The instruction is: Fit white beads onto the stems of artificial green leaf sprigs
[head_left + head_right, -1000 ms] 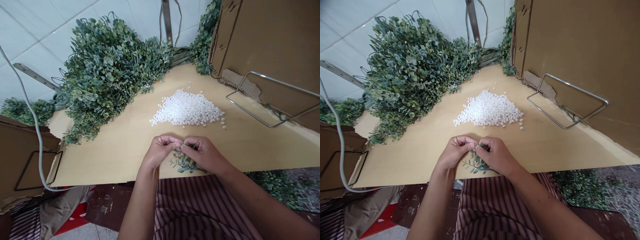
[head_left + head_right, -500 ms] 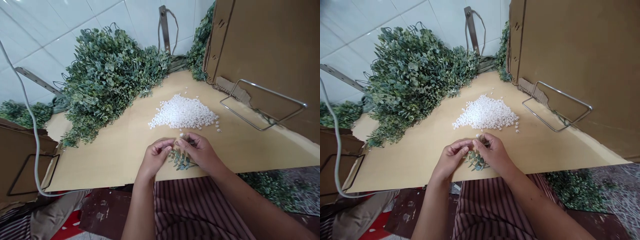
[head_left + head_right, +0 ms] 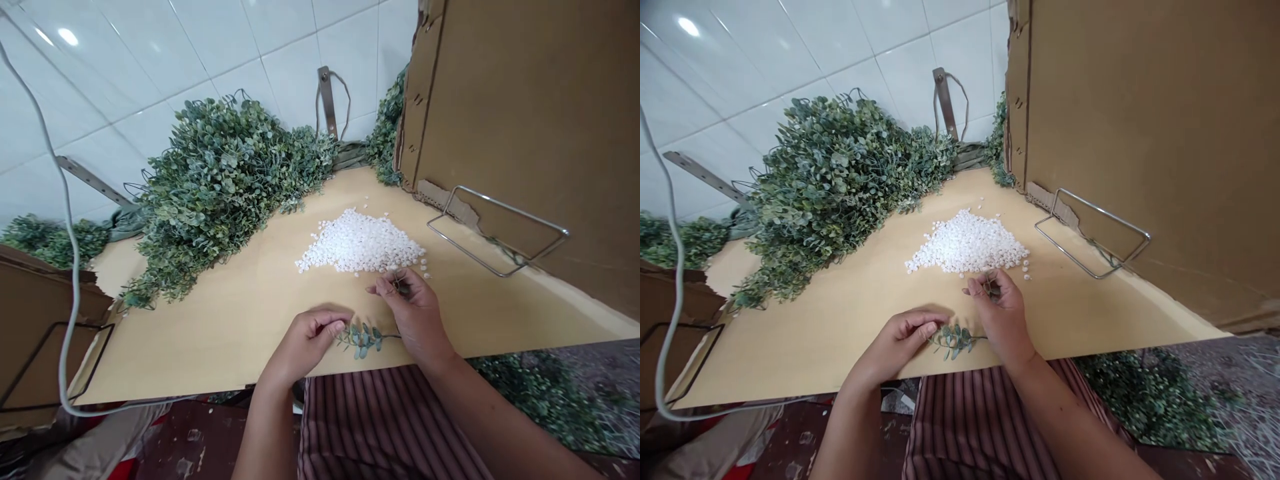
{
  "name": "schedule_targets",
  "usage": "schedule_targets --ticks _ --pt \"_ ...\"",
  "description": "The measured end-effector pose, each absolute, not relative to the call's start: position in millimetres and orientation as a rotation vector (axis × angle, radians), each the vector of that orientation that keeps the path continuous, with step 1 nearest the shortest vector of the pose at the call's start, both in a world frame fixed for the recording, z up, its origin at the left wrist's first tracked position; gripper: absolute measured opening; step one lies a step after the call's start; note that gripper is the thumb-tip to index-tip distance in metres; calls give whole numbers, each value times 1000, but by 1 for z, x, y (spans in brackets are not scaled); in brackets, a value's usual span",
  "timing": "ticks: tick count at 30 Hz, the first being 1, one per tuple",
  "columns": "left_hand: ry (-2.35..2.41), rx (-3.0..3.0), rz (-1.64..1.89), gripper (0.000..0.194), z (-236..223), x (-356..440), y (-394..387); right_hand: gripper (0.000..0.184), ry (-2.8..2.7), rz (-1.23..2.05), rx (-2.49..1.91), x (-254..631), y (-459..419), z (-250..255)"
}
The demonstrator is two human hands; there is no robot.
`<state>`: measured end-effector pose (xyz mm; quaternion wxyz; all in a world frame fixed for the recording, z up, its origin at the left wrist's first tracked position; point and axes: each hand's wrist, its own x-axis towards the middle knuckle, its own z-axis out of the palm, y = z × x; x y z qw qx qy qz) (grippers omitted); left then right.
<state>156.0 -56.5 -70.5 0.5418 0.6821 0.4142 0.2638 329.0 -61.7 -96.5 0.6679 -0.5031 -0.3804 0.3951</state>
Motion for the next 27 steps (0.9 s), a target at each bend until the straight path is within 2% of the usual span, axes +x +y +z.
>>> schedule_targets --ticks 8,11,14,15,17,19,21,23,27 --pt "1068 1463 744 20 -73 165 -59 37 -853 848 -1123 338 -71 -93" --pt "1118 1391 841 20 -75 173 -56 43 -1211 1187 -918 362 -83 -76" --pt "1107 1380 850 19 -73 181 -52 61 -1484 1550 -613 384 -88 -57" --pt "1101 1378 847 18 -72 184 -50 59 -1481 1573 -653 386 -87 -54" --pt "1084 1372 854 17 -71 190 -46 44 -1451 1382 -911 383 -82 -54" --pt "1060 1356 889 17 -71 196 -42 27 -1452 1030 -1142 371 -75 -63" --pt "1040 1326 946 17 -71 200 -37 23 -1568 804 -1193 357 -70 -75" --pt "1034 1279 1003 17 -72 203 -32 26 -1652 665 -1177 347 -67 -86" --pt "1065 1183 1104 17 -71 208 -24 16 -1681 593 -1159 345 -67 -97"
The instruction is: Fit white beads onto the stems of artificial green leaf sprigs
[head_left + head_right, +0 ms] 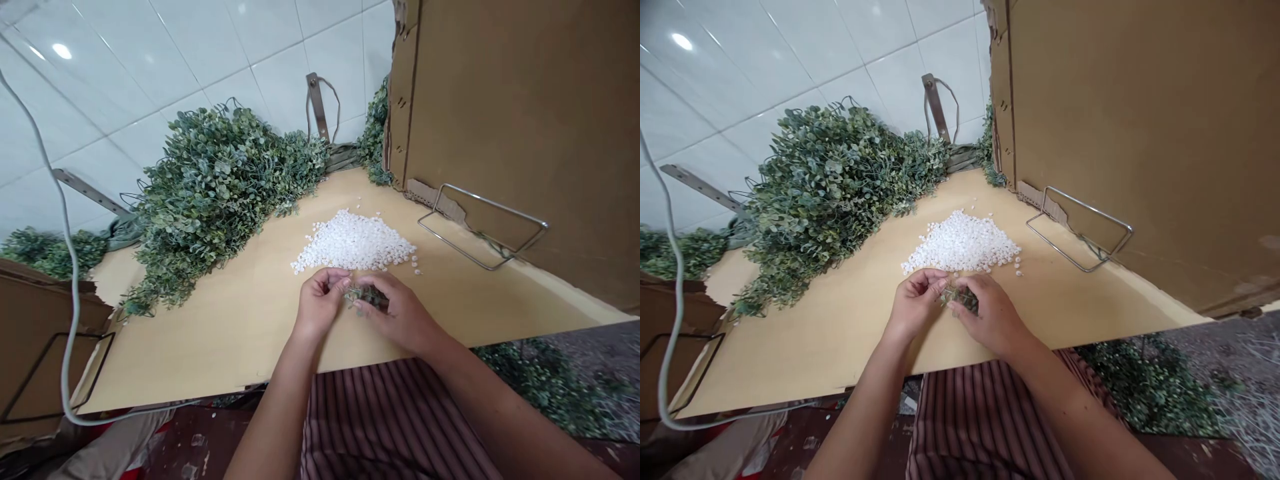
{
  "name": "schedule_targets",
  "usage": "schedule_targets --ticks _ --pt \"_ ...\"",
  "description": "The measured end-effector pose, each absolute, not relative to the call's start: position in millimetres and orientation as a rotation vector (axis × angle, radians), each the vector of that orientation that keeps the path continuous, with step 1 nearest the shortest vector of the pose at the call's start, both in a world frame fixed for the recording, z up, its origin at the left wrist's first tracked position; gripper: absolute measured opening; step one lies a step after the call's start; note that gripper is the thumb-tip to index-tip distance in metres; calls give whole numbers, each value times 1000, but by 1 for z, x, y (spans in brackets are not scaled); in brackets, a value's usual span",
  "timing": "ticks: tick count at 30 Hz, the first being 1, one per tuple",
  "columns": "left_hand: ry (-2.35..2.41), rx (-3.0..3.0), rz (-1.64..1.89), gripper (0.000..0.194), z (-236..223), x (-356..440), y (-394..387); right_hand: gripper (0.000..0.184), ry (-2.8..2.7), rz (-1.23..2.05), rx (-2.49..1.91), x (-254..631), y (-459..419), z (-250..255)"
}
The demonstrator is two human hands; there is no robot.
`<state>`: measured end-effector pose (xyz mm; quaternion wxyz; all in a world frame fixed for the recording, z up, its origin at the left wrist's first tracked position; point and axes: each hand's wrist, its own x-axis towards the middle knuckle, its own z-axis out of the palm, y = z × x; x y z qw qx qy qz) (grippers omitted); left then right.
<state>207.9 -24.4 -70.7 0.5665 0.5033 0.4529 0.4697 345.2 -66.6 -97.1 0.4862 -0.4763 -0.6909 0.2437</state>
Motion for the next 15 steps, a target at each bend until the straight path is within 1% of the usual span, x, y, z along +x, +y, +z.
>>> schedule_targets --ticks 2,5,9,13,15 --pt "1081 1154 1124 16 -70 210 -22 13 -1690 612 -1128 348 -66 -98" --pt "1084 1136 1123 16 -71 213 -21 16 -1666 630 -1114 348 -64 -98" --pt "1086 1199 1076 14 -75 213 -20 21 -1571 645 -1199 346 -62 -99" --pt "1207 1448 1004 7 -76 209 -9 21 -1447 713 -1253 347 -65 -102" --pt "1301 1693 942 12 -75 208 -1 21 -1407 734 -1267 347 -66 -102"
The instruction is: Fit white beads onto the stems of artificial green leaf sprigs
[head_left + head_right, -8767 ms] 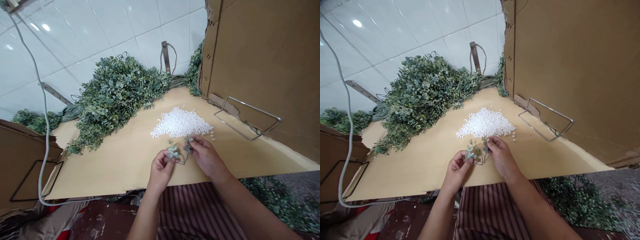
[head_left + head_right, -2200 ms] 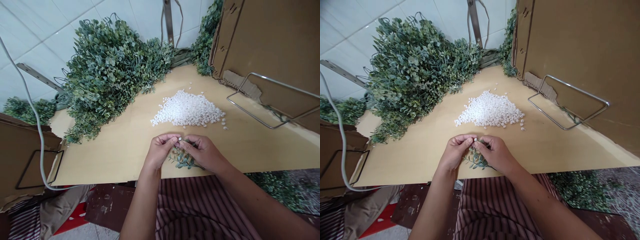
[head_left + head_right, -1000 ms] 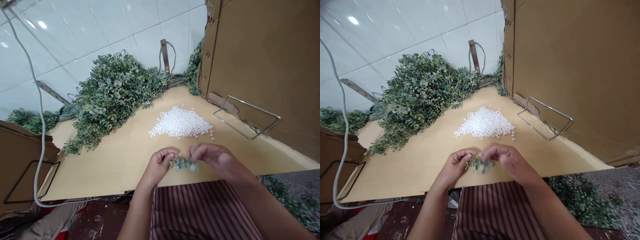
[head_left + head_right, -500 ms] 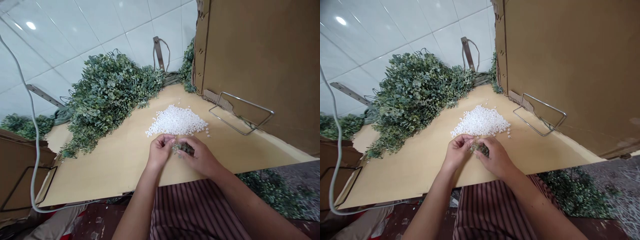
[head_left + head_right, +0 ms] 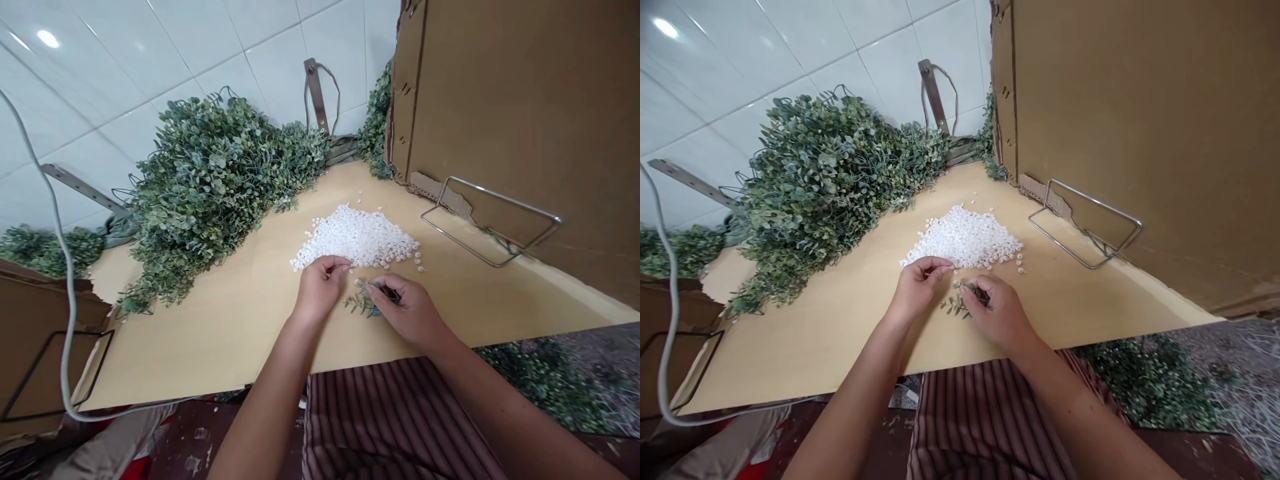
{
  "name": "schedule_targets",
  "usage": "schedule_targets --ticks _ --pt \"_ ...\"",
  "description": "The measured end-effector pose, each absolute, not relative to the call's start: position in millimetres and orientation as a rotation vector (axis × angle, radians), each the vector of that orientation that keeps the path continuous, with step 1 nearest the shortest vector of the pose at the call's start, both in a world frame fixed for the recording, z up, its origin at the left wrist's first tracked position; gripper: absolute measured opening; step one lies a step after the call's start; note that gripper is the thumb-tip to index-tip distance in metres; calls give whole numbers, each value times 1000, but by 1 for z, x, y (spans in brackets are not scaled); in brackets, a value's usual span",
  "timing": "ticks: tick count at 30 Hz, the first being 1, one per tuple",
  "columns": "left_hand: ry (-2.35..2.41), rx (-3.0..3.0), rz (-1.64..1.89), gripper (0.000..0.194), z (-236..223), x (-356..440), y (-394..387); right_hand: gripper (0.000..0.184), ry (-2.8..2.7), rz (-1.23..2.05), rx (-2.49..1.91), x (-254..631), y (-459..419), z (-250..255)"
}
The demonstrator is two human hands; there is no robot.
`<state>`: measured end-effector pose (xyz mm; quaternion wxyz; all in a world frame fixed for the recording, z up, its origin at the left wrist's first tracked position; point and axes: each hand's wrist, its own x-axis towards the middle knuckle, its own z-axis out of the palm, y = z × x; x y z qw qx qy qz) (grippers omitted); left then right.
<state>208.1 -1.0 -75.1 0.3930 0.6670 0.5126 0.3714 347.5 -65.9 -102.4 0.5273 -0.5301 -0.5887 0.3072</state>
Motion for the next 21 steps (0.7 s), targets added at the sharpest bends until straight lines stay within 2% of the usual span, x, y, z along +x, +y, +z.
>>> schedule_targets --ticks 6,9,12,17,21 --pt "1418 2325 520 26 -73 213 7 23 -1329 826 -1279 350 -66 -99" --pt "1453 2341 548 25 -78 215 7 24 -1298 905 -1265 351 -66 -98" --pt "1419 2123 739 19 -82 214 7 23 -1289 911 -1252 351 -66 -97" --pt "1135 1364 951 1 -80 214 -6 22 -1259 864 -1235 350 -65 -97" --pt "1008 1078 948 18 -76 215 -22 22 -1250 878 -1234 351 -65 -95"
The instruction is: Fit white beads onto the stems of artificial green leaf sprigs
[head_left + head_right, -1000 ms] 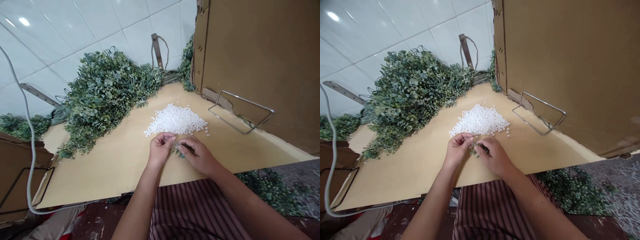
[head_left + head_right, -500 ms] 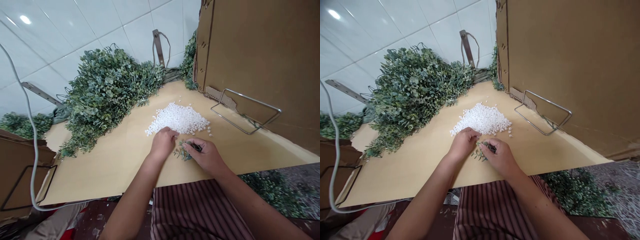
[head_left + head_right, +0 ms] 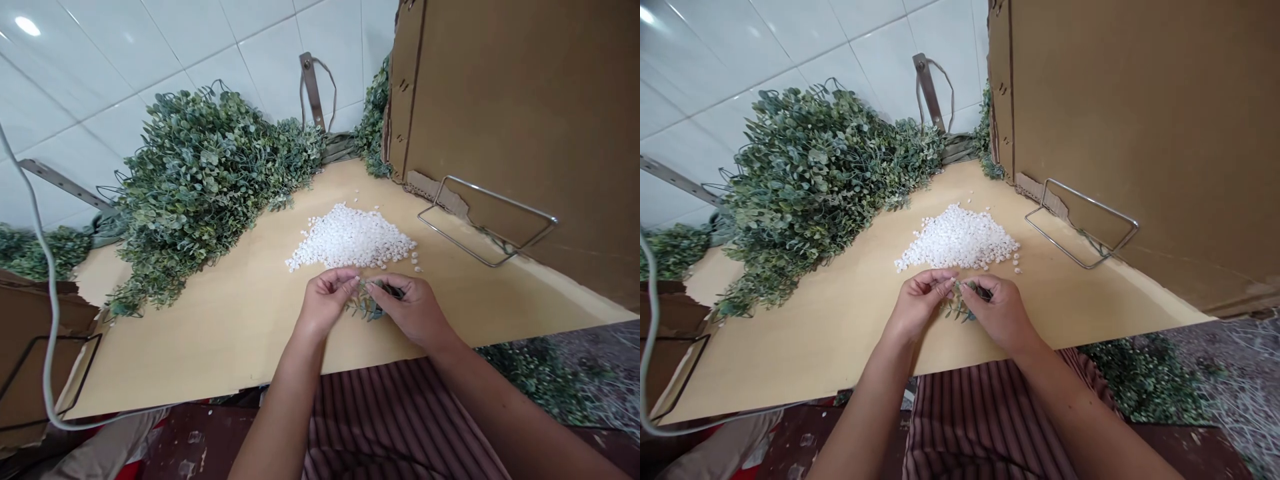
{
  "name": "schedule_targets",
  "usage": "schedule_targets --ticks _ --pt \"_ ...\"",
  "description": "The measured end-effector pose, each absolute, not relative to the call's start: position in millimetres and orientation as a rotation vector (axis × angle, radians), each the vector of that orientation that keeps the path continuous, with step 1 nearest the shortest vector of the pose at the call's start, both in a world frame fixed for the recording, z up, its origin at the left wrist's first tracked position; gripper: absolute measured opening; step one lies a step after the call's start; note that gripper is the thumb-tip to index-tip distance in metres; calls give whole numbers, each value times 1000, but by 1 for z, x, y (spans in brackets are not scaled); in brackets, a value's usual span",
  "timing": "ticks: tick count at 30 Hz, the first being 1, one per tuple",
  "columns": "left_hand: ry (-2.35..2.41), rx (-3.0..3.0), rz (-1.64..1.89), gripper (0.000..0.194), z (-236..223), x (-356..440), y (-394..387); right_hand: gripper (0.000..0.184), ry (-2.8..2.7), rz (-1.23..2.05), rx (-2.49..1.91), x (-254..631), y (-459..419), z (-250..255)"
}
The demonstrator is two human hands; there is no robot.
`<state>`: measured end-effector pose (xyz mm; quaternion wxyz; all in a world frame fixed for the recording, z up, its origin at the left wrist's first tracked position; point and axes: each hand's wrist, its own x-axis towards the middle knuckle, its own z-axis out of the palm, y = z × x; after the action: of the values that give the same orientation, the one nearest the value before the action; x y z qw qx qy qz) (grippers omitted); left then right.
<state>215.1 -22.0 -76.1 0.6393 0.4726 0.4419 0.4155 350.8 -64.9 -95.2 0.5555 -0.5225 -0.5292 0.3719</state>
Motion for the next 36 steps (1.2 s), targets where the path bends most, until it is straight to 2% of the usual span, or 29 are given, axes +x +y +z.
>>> schedule_targets --ticks 36 --pt "984 924 911 29 -73 214 -26 19 -1275 827 -1307 351 -70 -89"
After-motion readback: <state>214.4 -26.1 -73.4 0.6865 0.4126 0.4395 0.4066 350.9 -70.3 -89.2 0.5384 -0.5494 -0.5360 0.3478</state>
